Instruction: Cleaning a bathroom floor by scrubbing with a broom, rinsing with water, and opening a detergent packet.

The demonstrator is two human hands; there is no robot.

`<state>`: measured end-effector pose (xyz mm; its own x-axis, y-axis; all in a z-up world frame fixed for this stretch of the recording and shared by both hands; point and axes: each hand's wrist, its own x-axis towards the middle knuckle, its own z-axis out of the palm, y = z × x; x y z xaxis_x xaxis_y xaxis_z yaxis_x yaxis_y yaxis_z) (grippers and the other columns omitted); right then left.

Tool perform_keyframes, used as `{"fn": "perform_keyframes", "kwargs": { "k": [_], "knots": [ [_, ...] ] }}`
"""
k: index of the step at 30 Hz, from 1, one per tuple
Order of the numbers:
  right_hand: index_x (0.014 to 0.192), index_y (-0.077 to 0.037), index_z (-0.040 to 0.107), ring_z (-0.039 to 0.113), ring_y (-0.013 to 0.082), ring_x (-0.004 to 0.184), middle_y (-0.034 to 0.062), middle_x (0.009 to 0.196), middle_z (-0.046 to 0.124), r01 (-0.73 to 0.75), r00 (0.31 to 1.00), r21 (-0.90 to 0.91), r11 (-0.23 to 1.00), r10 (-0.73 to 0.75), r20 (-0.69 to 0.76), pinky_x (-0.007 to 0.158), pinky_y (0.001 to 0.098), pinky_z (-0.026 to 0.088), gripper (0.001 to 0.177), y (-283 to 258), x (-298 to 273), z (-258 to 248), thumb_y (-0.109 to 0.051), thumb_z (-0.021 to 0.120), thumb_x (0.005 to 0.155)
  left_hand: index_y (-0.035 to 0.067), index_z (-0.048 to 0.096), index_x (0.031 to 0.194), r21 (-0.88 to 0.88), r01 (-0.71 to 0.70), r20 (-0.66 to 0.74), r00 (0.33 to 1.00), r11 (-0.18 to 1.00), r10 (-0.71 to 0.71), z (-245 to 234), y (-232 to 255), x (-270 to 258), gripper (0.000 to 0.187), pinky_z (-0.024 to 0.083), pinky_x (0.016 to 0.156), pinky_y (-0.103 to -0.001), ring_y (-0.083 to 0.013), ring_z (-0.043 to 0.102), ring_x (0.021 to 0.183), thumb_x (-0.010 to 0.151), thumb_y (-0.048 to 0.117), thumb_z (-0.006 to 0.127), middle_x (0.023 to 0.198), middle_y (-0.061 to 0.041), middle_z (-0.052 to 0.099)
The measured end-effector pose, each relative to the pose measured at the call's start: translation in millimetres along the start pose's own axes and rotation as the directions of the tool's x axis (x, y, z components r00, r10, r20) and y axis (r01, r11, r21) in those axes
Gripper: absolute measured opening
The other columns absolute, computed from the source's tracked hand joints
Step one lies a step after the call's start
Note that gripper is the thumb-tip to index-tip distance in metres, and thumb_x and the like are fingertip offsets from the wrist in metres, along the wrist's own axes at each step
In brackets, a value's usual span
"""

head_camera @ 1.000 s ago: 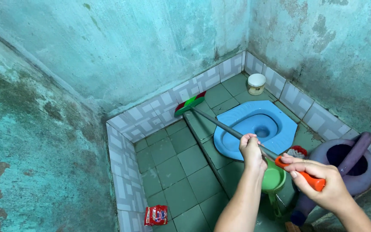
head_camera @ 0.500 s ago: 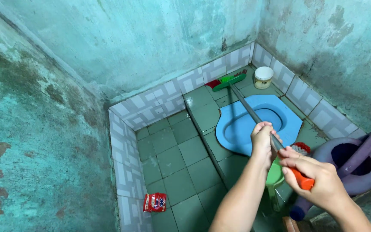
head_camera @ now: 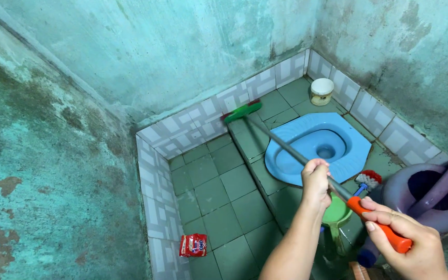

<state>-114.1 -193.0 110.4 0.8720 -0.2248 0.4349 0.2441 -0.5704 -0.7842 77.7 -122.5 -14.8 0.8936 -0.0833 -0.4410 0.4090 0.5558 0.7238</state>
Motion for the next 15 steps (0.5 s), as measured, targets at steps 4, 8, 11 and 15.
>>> {"fn": "perform_keyframes", "kwargs": {
  "k": [4,8,11,15],
  "knots": [
    [0.102,0.000,0.075,0.072,0.0210,0.119,0.0166,0.124,0.074,0.120,0.993,-0.092,0.989,-0.120,0.003,0.115,0.0310,0.051,0.019,6.8,13.6,25.4,-0.003,0.071,0.084,0.016,0.059,0.085,-0.042,0.087,0.168,0.983,0.995,-0.079,13.4,-26.1,48.8,0.021,0.028,0.038,-0.024,-0.0101,0.040,0.043,0.083,-0.001,0.046,0.059,0.000,0.042],
    [0.103,-0.008,0.077,0.070,0.0182,0.122,0.0118,0.127,0.074,0.186,0.982,-0.125,0.975,-0.179,0.062,0.117,0.0298,0.049,0.020,34.4,14.0,33.1,-0.009,0.071,0.084,0.016,0.062,0.085,-0.091,0.117,0.082,0.991,0.989,-0.110,14.2,-40.5,57.3,0.023,0.036,0.041,-0.020,-0.0072,0.041,0.046,0.082,-0.002,0.047,0.059,-0.001,0.045],
    [0.105,-0.010,0.077,0.070,0.0195,0.125,0.0122,0.130,0.073,0.241,0.961,-0.071,0.968,-0.228,0.156,0.116,0.0303,0.050,0.025,36.3,4.1,19.9,-0.011,0.072,0.081,0.016,0.061,0.085,-0.109,0.104,0.047,0.994,0.989,-0.099,2.1,-32.1,22.3,0.020,0.036,0.041,-0.022,-0.0097,0.043,0.045,0.085,0.000,0.049,0.060,-0.002,0.046],
    [0.093,-0.016,0.081,0.072,0.0144,0.125,0.0034,0.125,0.078,0.171,0.976,-0.077,0.982,-0.158,0.147,0.110,0.0242,0.050,0.015,14.7,-15.8,5.8,-0.014,0.069,0.082,0.012,0.061,0.084,-0.095,0.040,-0.058,0.997,0.995,-0.045,-12.8,-27.0,-16.5,0.018,0.038,0.048,-0.023,-0.0125,0.046,0.053,0.084,-0.003,0.050,0.065,-0.005,0.048]
  ]
}}
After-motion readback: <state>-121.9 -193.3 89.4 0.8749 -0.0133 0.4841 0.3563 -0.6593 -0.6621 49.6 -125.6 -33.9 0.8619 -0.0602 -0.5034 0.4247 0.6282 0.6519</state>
